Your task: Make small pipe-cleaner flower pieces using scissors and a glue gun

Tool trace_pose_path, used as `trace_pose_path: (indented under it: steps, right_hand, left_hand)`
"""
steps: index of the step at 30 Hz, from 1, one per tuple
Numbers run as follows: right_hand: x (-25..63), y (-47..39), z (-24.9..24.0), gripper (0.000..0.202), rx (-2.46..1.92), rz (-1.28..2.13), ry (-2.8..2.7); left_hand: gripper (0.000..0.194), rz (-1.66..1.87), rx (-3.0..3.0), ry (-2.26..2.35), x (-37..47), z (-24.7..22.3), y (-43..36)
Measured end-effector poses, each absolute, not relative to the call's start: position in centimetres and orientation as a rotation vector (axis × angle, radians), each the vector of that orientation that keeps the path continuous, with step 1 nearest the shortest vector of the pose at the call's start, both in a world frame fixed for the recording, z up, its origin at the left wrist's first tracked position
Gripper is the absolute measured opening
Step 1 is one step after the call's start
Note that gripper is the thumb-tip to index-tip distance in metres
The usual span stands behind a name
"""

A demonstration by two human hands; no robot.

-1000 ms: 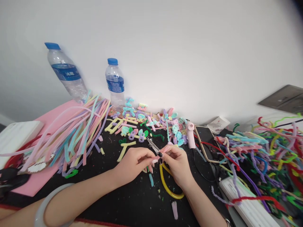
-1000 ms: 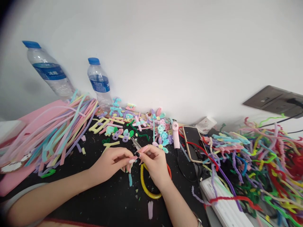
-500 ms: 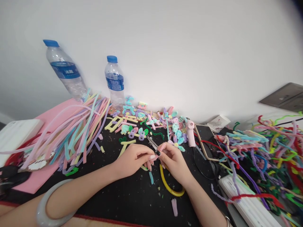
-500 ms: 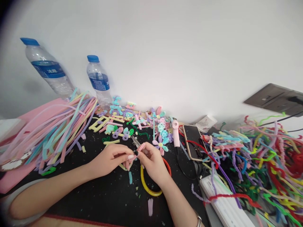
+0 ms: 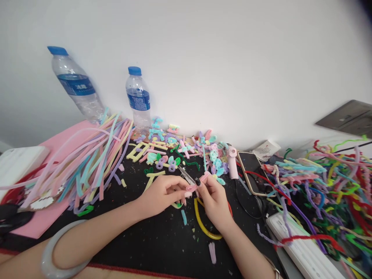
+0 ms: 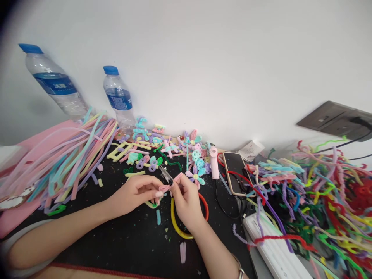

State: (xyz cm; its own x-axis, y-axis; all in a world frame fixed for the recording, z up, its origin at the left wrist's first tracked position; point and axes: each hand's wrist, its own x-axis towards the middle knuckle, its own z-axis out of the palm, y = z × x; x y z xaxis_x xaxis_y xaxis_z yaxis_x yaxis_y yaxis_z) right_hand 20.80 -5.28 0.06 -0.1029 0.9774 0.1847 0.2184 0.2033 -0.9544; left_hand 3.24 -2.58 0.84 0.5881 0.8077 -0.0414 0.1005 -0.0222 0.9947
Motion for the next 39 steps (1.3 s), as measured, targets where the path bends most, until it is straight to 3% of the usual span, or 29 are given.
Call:
trace_pose_path:
  steps: [11, 21, 24, 28, 30, 39]
  right_hand:
    - [20.4, -5.6, 0.3, 0.021, -1.352, 0.727, -1.835]
    - [19.5, -6.0, 0.0, 0.029, -1.506, 0.708, -1.732]
    - [19.9, -5.9, 0.2, 0.029, -1.454, 0.689, -1.713]
    - [21.4, -5.3, 1.0, 0.008, -1.221, 0.534, -1.781]
    - [22.0, -5.1, 1.4, 0.017, -1.127, 0.488, -1.883]
    - [21.6, -4.9, 1.5, 0.009, -0.899, 0.851, -1.933]
  left_hand:
    - [0.017, 0.725, 1.669, 0.884, 3.4, 0.7, -2.9]
    - [0.022, 0.787, 1.922, 0.927, 3.3, 0.9, -3.3]
    - [0.021, 0.759, 1.749, 0.927, 3.2, 0.8, -3.0]
    - [0.020, 0.657, 1.392, 0.778, 2.9, 0.7, -1.8]
    - [0.020, 0.613, 1.279, 0.705, 2.7, 0.7, -1.3]
    - [0.018, 0.424, 0.994, 0.559, 2.4, 0.6, -1.6]
